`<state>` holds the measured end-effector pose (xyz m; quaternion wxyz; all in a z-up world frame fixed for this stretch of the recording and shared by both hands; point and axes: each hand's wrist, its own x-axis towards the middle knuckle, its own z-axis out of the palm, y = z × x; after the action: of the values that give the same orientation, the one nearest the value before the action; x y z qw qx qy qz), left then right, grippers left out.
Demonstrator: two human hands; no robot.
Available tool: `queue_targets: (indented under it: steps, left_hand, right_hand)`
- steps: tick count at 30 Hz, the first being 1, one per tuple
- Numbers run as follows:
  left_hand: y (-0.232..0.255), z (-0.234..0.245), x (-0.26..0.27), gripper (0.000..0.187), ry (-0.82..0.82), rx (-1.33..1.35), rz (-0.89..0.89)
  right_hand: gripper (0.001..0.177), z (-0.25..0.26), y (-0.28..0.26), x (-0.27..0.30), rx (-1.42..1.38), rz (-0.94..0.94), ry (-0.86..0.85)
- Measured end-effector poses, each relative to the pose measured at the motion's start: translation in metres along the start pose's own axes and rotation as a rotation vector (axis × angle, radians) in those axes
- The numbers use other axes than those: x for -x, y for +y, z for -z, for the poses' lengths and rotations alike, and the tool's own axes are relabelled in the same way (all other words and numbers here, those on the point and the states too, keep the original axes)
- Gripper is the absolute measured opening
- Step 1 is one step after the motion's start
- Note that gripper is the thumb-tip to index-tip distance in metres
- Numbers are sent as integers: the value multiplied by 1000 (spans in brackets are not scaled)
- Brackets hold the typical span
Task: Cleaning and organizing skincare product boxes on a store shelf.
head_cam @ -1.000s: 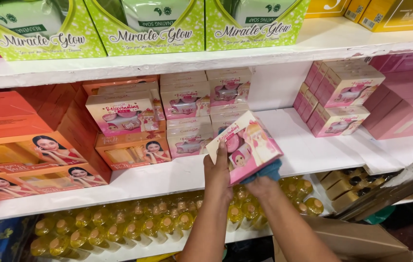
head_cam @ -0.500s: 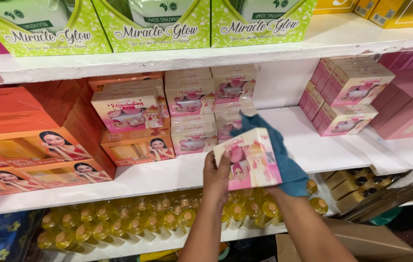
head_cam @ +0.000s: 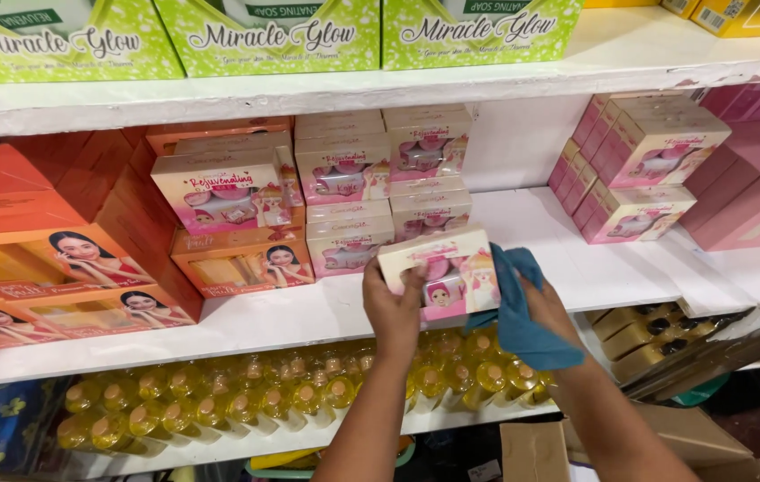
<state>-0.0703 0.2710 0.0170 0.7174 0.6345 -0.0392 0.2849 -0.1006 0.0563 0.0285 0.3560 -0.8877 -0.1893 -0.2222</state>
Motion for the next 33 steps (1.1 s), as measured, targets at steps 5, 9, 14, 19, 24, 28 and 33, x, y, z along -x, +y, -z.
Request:
queue_targets:
  steps: [5,9,14,19,24,28,33]
  left_hand:
    - [-44,-25,0,68,25,-218,-102]
    - [-91,-36,3,73,7,-447,-266]
    - [-68,-30,-4,80,40,-698,-315]
    - [-38,-20,-6,99,-45,-908,-149]
    - [-32,-17,-7,103,-137,-712,-42]
    - [-56,-24,-6,91,-46,-625,-220]
    - [-80,-33,-8,31,44,-638,-254]
  right_hand:
    - [45,-14,75,-27,-663,-648,57]
    - [48,-17,66,-49,-643,-495,3]
    - [48,-33,84,-47,-673,-484,-3]
    - [55,-46,90,-46,-449,-508,4]
    - [53,-49,82,-58,-424,-542,-7]
    - [50,-54,99,-65,-402,-535,30]
    - [48,-62,101,-69,-338,-555,84]
